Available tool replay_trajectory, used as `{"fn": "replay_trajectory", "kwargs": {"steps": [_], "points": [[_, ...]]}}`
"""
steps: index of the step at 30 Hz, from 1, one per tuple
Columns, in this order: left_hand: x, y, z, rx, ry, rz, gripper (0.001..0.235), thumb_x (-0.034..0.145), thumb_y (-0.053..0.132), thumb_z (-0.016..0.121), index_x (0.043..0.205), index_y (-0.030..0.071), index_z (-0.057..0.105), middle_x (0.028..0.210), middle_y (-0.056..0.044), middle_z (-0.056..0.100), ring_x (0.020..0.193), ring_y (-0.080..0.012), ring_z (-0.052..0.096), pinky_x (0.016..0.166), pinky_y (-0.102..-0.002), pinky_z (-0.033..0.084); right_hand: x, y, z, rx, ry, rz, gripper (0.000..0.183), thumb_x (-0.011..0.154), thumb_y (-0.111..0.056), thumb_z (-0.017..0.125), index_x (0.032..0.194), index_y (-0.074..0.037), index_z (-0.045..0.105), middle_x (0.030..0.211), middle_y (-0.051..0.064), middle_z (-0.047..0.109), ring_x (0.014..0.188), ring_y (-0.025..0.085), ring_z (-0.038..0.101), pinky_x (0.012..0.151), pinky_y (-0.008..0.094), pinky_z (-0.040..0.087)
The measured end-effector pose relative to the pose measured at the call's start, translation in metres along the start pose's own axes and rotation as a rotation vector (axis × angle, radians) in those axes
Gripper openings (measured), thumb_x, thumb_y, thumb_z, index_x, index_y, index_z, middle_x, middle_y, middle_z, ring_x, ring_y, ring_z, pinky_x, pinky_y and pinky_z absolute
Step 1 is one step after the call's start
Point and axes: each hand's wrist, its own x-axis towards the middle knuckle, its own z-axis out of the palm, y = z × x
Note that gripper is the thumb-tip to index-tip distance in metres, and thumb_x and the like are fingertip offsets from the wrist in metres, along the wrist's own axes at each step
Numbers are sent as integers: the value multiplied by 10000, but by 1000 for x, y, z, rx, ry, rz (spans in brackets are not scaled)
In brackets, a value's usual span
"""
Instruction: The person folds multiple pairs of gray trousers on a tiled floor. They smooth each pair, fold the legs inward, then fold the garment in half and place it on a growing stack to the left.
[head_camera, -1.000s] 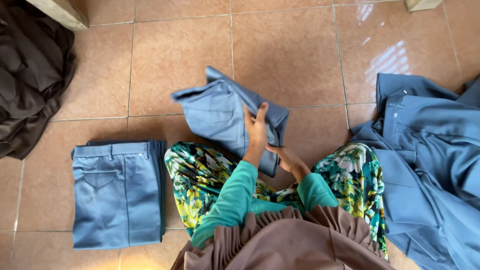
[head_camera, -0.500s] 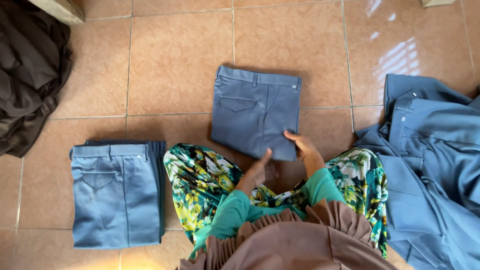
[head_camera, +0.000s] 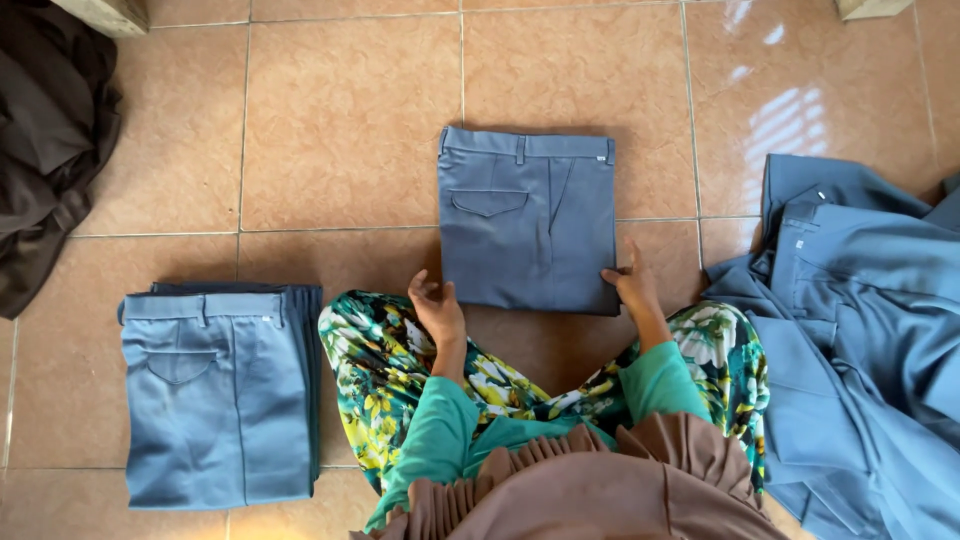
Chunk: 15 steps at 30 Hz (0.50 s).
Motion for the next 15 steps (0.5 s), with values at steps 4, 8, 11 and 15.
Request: {"fn": "replay_trajectory", "kwargs": {"steps": [4,8,11,15], "points": [[2,19,26,228,-118,115,396,981,146,675,1357,166,552,1438,-167,352,1337,-414,442,1096,-628,379,39,25,4,-170,60,-99,745,930,-157,775,1581,-279,433,1033,132,611,856,231,602,634,347,552],[-16,20,78,606,-167,654,468,869,252,774,1311,230,619,1354,-140,499,1263,-398,522,997,-581,466,90,29,19,-280,189,-153,515,920,-399,791,1355,-152,667,1055,129,628,963,268,653,793,406,551],[-43,30,108,754,-287,805,592,895,362,736,1441,269,526,1543,-182,395,1424,-443,386,1084,-660,353,120,2,27,-286,225,-163,595,955,-545,726,1329,-85,674,1135,166,619,1034,305,649,865,435,535],[-60,38,132,863,-419,886,676,952,421,643,1560,268,392,1638,-211,297,1522,-457,238,1175,-697,169,163,-10,31,-164,318,-281,434,961,-464,746,1134,-66,749,1017,188,623,968,367,666,839,442,551]]}}
